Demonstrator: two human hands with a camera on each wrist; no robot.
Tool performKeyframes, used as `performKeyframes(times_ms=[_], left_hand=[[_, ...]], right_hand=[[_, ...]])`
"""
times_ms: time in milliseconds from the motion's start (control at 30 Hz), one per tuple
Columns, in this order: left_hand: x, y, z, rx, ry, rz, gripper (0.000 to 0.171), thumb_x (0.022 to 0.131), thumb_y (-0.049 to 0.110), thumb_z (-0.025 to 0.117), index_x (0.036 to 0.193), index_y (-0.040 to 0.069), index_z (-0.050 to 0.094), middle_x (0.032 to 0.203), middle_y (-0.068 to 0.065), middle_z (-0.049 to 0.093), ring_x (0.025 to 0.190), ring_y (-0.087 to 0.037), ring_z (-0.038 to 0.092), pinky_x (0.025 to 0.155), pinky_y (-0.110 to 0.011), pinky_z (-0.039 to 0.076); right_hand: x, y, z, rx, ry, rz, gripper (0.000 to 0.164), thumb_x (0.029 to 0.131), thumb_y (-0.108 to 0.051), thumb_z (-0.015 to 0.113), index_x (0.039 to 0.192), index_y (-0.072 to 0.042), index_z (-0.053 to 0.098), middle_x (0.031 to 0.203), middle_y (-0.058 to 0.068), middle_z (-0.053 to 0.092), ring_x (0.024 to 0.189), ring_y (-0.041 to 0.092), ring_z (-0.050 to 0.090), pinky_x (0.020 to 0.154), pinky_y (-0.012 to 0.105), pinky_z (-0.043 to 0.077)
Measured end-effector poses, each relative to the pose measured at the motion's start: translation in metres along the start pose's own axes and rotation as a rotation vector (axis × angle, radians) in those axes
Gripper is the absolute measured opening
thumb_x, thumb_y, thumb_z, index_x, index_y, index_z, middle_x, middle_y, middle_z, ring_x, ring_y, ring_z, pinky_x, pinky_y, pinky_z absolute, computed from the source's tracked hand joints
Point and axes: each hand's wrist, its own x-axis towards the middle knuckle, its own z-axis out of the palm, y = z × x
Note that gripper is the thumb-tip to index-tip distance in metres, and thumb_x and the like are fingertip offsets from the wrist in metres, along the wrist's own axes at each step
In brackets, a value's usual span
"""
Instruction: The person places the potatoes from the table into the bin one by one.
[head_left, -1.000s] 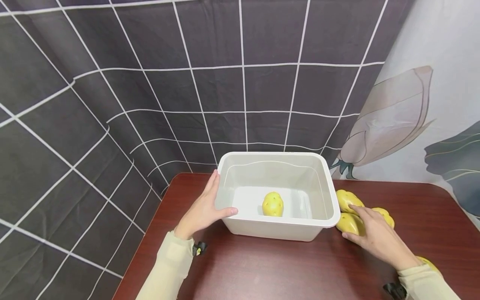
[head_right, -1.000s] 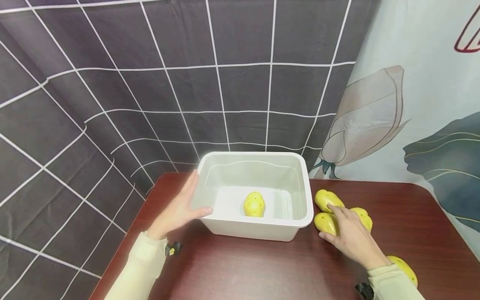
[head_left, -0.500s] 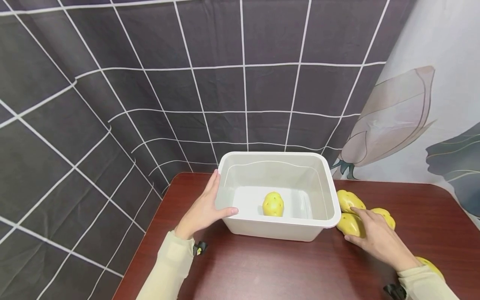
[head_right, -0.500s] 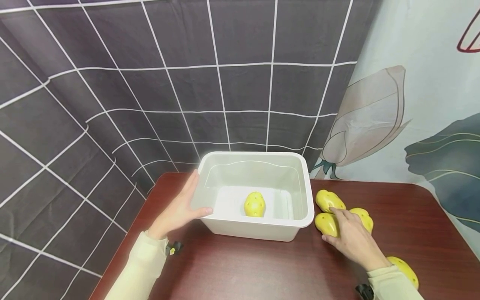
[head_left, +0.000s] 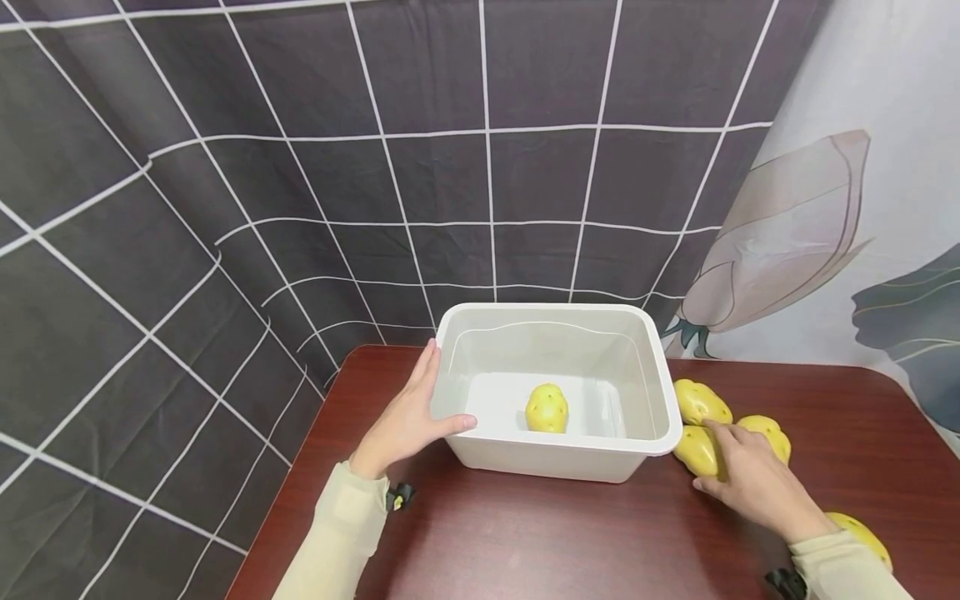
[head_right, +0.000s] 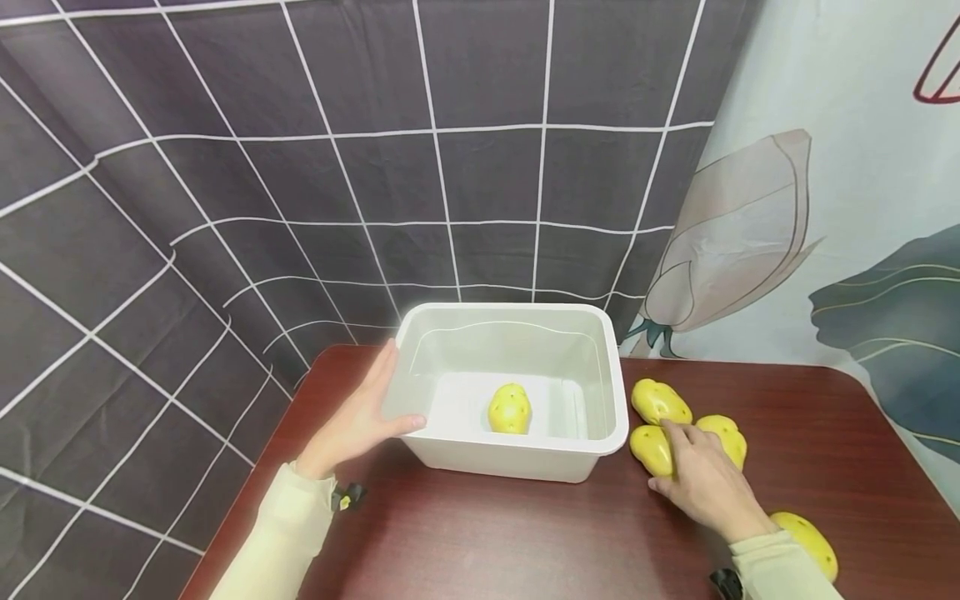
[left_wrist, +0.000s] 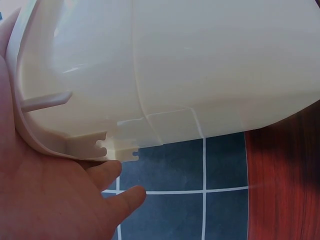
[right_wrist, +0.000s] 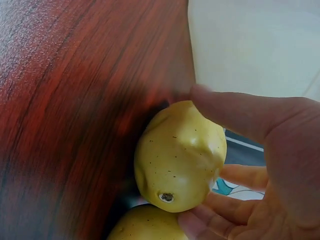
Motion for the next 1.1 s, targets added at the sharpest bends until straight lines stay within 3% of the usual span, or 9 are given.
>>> performKeyframes(times_ms=[433, 1100], left_hand=[[-0.0013, 0.0007, 0.0002, 0.0, 0.0, -0.009, 0.119, 0.08, 0.062, 0.076, 0.162, 0.01, 0.006, 0.169, 0.007, -0.002, 0.152, -0.02, 0.017, 0.116, -0.048, 0.03], [-0.0007, 0.0017, -0.0007, -0.01, -0.003, -0.01, 0.12, 0.08, 0.062, 0.076, 0.162, 0.01, 0.006, 0.169, 0.003, -0.001, 0.152, -0.021, 0.015, 0.116, -0.049, 0.03]], right_hand=[[0.0006, -0.0017, 0.0074, -0.086, -0.016, -0.016, 0.094, 0.064, -0.025, 0.094, 0.132, 0.017, 0.045, 0.114, 0.039, 0.056, 0.101, 0.054, 0.052, 0.085, 0.064, 0.045], [0.0004, -0.0005, 0.0102, -0.129, -0.032, 0.016, 0.087, 0.063, -0.012, 0.093, 0.127, 0.023, 0.046, 0.119, 0.042, 0.053, 0.109, 0.057, 0.048, 0.092, 0.066, 0.042]])
